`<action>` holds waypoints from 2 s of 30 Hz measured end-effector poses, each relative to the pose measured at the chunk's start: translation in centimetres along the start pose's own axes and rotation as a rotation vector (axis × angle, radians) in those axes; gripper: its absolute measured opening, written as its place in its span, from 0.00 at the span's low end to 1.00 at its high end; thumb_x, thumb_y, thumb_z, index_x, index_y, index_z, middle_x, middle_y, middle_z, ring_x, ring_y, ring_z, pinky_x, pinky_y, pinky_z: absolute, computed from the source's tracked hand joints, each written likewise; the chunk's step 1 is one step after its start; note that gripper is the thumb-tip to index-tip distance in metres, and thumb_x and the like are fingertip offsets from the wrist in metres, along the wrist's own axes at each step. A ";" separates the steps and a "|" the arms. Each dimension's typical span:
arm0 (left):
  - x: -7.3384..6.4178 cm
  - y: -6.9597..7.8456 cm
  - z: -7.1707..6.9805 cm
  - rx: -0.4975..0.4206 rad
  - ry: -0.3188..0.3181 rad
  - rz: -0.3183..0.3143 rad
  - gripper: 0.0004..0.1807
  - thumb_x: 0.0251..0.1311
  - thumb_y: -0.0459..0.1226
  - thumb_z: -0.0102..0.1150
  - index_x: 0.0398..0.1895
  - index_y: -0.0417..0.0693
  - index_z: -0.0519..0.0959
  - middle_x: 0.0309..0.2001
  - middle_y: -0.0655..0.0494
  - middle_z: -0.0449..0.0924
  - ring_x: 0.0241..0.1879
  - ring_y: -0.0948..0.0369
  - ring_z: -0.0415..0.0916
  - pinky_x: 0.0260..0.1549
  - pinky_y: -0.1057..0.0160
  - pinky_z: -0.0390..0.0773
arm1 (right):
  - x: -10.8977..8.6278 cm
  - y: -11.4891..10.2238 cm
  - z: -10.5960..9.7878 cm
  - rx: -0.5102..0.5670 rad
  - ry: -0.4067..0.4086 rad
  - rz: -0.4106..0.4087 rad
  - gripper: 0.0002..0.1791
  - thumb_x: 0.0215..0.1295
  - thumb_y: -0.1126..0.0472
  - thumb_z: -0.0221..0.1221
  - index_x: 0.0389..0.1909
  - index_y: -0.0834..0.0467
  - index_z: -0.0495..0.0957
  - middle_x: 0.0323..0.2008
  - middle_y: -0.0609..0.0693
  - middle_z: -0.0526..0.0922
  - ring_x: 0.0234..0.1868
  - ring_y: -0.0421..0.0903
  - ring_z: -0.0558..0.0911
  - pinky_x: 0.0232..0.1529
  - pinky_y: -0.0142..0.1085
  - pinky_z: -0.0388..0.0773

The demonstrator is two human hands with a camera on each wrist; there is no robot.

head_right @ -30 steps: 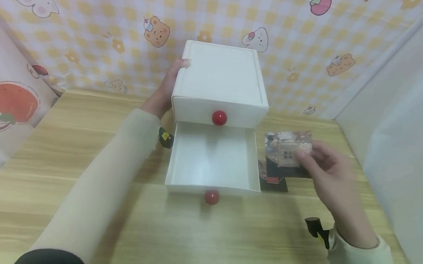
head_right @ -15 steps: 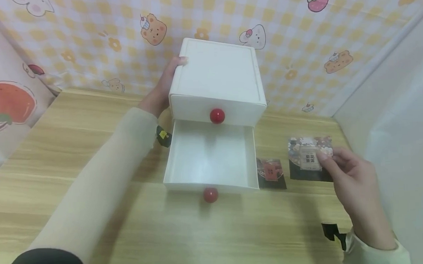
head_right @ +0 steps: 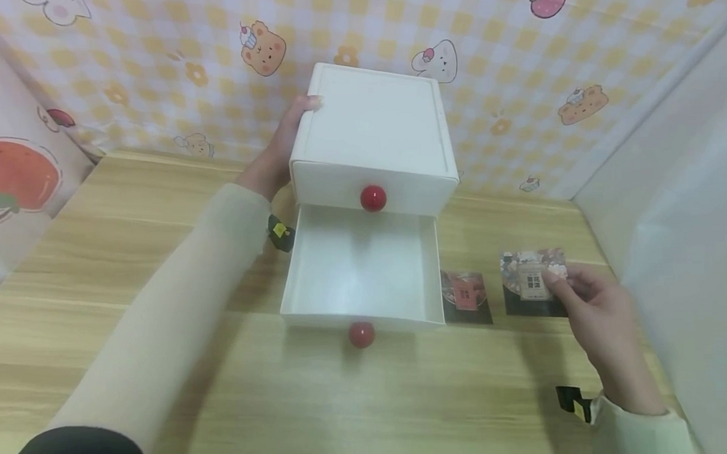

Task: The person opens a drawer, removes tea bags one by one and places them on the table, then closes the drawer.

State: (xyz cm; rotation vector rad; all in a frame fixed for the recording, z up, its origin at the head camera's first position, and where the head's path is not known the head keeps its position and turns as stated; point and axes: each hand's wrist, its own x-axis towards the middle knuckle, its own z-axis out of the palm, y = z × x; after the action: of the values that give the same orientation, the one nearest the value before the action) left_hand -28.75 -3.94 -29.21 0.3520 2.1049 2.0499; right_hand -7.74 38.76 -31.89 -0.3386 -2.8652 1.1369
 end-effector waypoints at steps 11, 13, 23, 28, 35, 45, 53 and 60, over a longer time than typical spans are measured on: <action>0.1 -0.1 0.1 0.002 -0.002 -0.016 0.39 0.67 0.58 0.26 0.80 0.69 0.34 0.78 0.57 0.45 0.73 0.57 0.48 0.70 0.51 0.52 | 1.2 2.8 1.8 -0.127 -0.076 0.009 0.29 0.74 0.46 0.56 0.56 0.69 0.77 0.31 0.15 0.76 0.36 0.12 0.70 0.32 0.19 0.70; 0.1 -0.1 0.1 0.002 -0.002 -0.018 0.39 0.67 0.58 0.26 0.80 0.69 0.33 0.78 0.57 0.45 0.74 0.58 0.48 0.70 0.51 0.51 | 1.4 3.1 2.1 -0.126 -0.085 0.008 0.29 0.74 0.47 0.55 0.56 0.71 0.77 0.30 0.17 0.77 0.35 0.14 0.71 0.31 0.20 0.71; -0.1 0.1 0.0 0.006 0.001 -0.010 0.38 0.68 0.58 0.25 0.80 0.68 0.34 0.77 0.56 0.47 0.73 0.58 0.49 0.69 0.52 0.52 | 1.9 3.7 3.0 -0.191 -0.091 0.023 0.30 0.73 0.44 0.56 0.55 0.69 0.79 0.28 0.27 0.83 0.30 0.23 0.75 0.29 0.28 0.72; 0.0 0.1 0.0 0.004 0.003 -0.004 0.38 0.68 0.58 0.25 0.80 0.68 0.34 0.77 0.56 0.46 0.73 0.58 0.48 0.69 0.53 0.52 | 2.0 3.5 3.1 -0.258 -0.084 0.027 0.32 0.72 0.42 0.57 0.54 0.69 0.80 0.38 0.56 0.90 0.30 0.22 0.72 0.29 0.27 0.70; -0.1 0.1 -0.2 0.004 0.001 0.011 0.39 0.67 0.58 0.27 0.81 0.68 0.34 0.77 0.56 0.47 0.73 0.58 0.49 0.69 0.53 0.53 | 2.3 3.5 3.1 -0.310 -0.057 0.013 0.28 0.71 0.44 0.58 0.48 0.68 0.84 0.40 0.59 0.90 0.29 0.22 0.71 0.29 0.27 0.68; -0.1 0.0 -0.1 0.008 -0.015 0.019 0.39 0.68 0.59 0.26 0.81 0.69 0.34 0.78 0.56 0.46 0.74 0.57 0.48 0.70 0.50 0.52 | 2.9 4.0 3.2 -0.432 -0.065 -0.066 0.25 0.71 0.44 0.59 0.43 0.65 0.86 0.40 0.63 0.88 0.30 0.39 0.77 0.30 0.32 0.69; -0.2 0.0 -0.1 0.000 -0.014 0.011 0.39 0.68 0.58 0.26 0.81 0.69 0.33 0.78 0.57 0.45 0.74 0.58 0.47 0.71 0.51 0.51 | 2.8 3.9 3.4 -0.531 -0.102 -0.096 0.25 0.71 0.43 0.58 0.41 0.64 0.85 0.36 0.63 0.87 0.31 0.53 0.80 0.29 0.39 0.69; -0.1 0.0 -0.1 -0.002 -0.003 -0.009 0.39 0.68 0.59 0.26 0.81 0.70 0.34 0.78 0.57 0.45 0.74 0.58 0.48 0.71 0.51 0.51 | 2.9 3.6 3.5 -0.593 -0.123 -0.068 0.30 0.71 0.39 0.56 0.45 0.64 0.84 0.41 0.65 0.87 0.32 0.53 0.81 0.26 0.38 0.68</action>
State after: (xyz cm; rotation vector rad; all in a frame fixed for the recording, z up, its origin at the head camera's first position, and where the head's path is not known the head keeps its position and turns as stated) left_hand -28.63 -4.03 -29.18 0.3443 2.0984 2.0445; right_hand -10.27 39.56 -37.02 -0.1852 -3.2364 0.2796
